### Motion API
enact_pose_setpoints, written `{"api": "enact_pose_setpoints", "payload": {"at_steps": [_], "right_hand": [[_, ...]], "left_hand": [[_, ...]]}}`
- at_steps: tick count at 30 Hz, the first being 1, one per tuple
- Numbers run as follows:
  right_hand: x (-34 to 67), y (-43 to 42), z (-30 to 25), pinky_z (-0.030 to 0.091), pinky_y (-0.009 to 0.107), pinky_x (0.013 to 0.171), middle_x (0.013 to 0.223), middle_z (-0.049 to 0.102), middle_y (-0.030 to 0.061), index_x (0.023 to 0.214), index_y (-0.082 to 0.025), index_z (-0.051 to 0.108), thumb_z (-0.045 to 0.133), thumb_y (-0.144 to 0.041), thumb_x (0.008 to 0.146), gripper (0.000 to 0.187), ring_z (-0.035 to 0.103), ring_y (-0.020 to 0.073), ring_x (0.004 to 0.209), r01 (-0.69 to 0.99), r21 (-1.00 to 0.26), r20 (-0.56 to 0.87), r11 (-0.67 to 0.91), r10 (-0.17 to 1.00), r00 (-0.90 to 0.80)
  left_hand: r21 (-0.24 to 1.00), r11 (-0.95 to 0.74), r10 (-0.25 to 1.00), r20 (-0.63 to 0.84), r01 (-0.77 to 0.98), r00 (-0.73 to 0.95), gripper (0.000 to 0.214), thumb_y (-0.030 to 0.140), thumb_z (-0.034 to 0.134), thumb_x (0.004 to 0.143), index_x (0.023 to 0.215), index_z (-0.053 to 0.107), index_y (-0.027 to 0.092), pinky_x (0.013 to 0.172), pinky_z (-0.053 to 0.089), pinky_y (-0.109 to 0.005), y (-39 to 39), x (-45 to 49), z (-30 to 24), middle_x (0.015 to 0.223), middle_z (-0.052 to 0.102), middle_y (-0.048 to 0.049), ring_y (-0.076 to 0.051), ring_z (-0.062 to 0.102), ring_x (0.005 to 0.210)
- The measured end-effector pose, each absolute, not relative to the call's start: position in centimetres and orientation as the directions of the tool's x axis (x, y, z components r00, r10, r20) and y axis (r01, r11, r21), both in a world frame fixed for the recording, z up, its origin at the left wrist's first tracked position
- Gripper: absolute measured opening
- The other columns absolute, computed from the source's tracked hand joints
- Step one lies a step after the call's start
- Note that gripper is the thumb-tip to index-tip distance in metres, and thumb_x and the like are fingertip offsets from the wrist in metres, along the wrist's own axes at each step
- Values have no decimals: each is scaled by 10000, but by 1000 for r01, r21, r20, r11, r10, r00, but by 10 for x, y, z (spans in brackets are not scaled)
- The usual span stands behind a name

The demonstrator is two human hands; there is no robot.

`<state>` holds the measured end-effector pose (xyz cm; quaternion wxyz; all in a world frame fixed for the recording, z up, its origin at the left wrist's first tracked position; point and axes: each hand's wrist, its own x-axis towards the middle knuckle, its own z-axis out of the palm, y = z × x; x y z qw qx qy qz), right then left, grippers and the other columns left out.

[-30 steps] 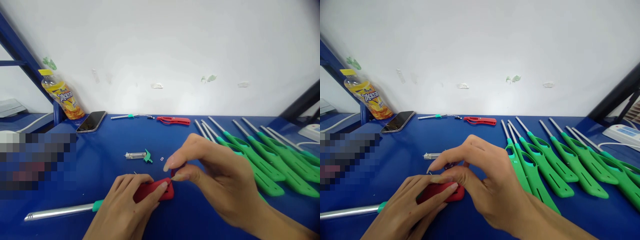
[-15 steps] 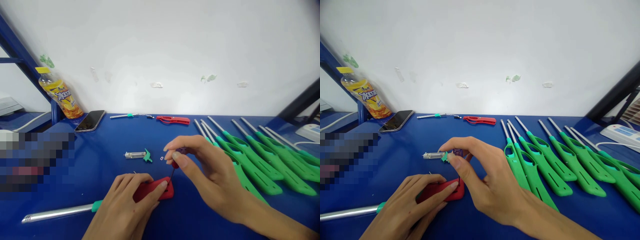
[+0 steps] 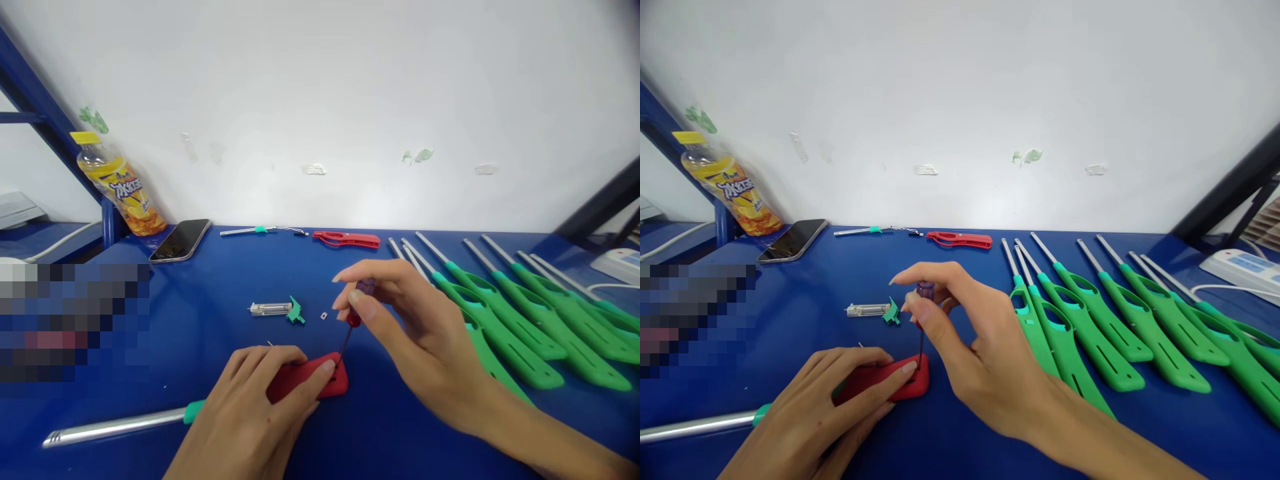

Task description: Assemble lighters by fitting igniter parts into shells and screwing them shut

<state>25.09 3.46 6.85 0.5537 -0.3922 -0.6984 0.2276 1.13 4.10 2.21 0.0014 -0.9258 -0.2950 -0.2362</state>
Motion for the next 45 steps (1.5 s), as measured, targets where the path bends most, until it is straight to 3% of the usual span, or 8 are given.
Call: {"api": "enact_pose_setpoints", "payload": {"at_steps": [8, 17, 23, 30, 32, 35, 37, 45], "right_hand": [[250, 32, 68, 597, 266, 853, 1099, 777, -41, 1277, -348, 682, 655, -136, 1049, 312, 732, 128, 962, 331, -671, 662, 663, 737, -135], [255, 35, 72, 600, 264, 790, 1069, 735, -53, 1274, -379, 696, 656, -193, 1065, 282, 713, 107, 881, 301, -722, 661, 623, 750, 31], [255, 44, 71, 556, 250, 639, 813, 579, -75, 1315, -347, 664, 697, -268, 1034, 293, 648, 102, 685, 336, -792, 547, 509, 837, 24], [258, 49, 65, 482, 232, 455, 851, 621, -69, 1192, -304, 686, 694, -421, 1025, 204, 616, 74, 461, 395, -874, 285, 284, 957, -57], [259, 50, 64, 482, 249, 489, 798, 631, -73, 1178, -301, 686, 661, -448, 1042, 202, 626, 93, 481, 538, -806, 236, 249, 967, -94], [260, 52, 61, 470, 304, 589, 797, 685, -47, 1167, -292, 694, 632, -479, 1052, 228, 673, 157, 616, 814, -543, 219, 207, 971, -101], [259, 53, 59, 443, 340, 635, 824, 706, -15, 1148, -272, 708, 635, -463, 1048, 228, 687, 207, 699, 895, -411, 204, 174, 974, -96], [259, 52, 55, 372, 343, 605, 879, 729, 35, 1170, -242, 705, 586, -400, 1070, 222, 662, 230, 665, 947, -299, 146, 118, 986, -77]], "left_hand": [[142, -828, 544, 437, 542, 716, 497, 117, 571, 1032, 1473, 601, 343, 851, 608, -376, 42, 11, 22, 1227, 680, -66, -229, 675, 1004], [146, -835, 533, 453, 531, 714, 427, 136, 536, 1059, 1424, 629, 337, 833, 610, -385, 44, 11, 21, 1214, 686, -63, -231, 684, 990], [139, -835, 532, 453, 533, 715, 443, 120, 539, 1048, 1423, 628, 337, 824, 605, -374, 44, 13, 23, 1202, 689, -63, -225, 685, 983], [140, -835, 533, 449, 532, 718, 431, 113, 535, 1043, 1402, 645, 325, 824, 599, -373, 43, 12, 23, 1212, 695, -64, -226, 687, 984], [137, -832, 537, 446, 538, 716, 407, 116, 537, 1046, 1375, 659, 322, 820, 597, -381, 43, 12, 24, 1213, 695, -61, -229, 685, 977], [143, -824, 549, 440, 548, 711, 395, 120, 533, 1049, 1361, 664, 323, 822, 596, -388, 42, 13, 25, 1210, 695, -58, -233, 683, 977], [144, -824, 550, 435, 548, 713, 384, 130, 535, 1054, 1360, 663, 324, 820, 595, -387, 41, 13, 25, 1208, 696, -56, -235, 682, 979], [136, -828, 542, 447, 544, 712, 436, 106, 544, 1037, 1397, 642, 331, 831, 594, -398, 42, 11, 21, 1219, 685, -61, -244, 671, 987]]}}
